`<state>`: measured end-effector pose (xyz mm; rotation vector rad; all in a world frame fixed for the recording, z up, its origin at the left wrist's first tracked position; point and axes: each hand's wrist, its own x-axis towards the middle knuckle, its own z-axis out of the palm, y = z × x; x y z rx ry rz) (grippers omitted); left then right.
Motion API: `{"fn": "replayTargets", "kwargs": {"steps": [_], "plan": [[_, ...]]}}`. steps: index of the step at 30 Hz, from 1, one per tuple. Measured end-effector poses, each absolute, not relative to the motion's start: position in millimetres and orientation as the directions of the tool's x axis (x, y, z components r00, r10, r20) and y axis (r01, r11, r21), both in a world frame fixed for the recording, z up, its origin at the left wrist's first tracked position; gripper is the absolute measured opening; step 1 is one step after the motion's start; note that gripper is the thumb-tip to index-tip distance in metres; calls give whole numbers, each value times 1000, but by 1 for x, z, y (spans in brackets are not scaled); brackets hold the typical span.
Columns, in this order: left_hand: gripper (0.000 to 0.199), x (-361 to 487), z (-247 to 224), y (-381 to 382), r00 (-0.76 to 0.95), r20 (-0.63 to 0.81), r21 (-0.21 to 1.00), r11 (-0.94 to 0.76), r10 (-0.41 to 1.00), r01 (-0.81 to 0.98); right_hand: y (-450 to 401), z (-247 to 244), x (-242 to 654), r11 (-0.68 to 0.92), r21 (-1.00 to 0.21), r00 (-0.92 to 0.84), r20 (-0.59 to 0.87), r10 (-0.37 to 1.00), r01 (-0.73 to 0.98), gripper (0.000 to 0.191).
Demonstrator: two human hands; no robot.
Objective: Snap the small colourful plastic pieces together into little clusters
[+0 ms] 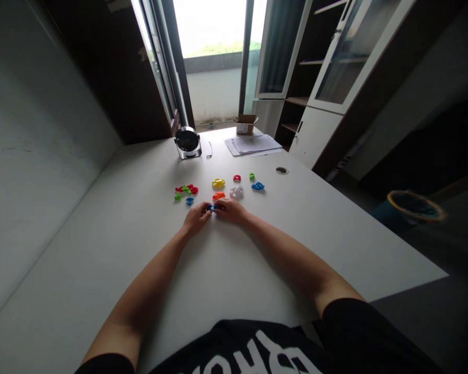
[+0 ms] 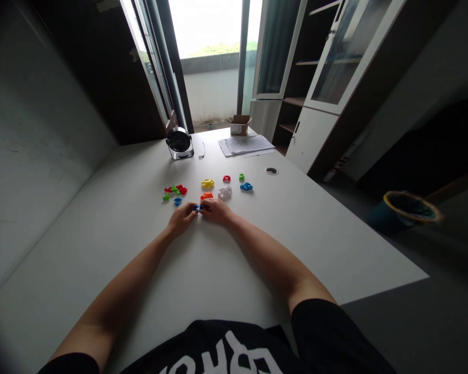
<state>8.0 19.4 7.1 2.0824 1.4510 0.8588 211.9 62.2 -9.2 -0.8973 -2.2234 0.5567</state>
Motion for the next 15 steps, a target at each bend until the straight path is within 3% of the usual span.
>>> {"fn": "replayTargets", "kwargs": {"steps": [15], "plan": [[23,9,12,17,248,223,682,-333,943,652,62,-10,212,683,-578,-547,428,720,447,15]]}}
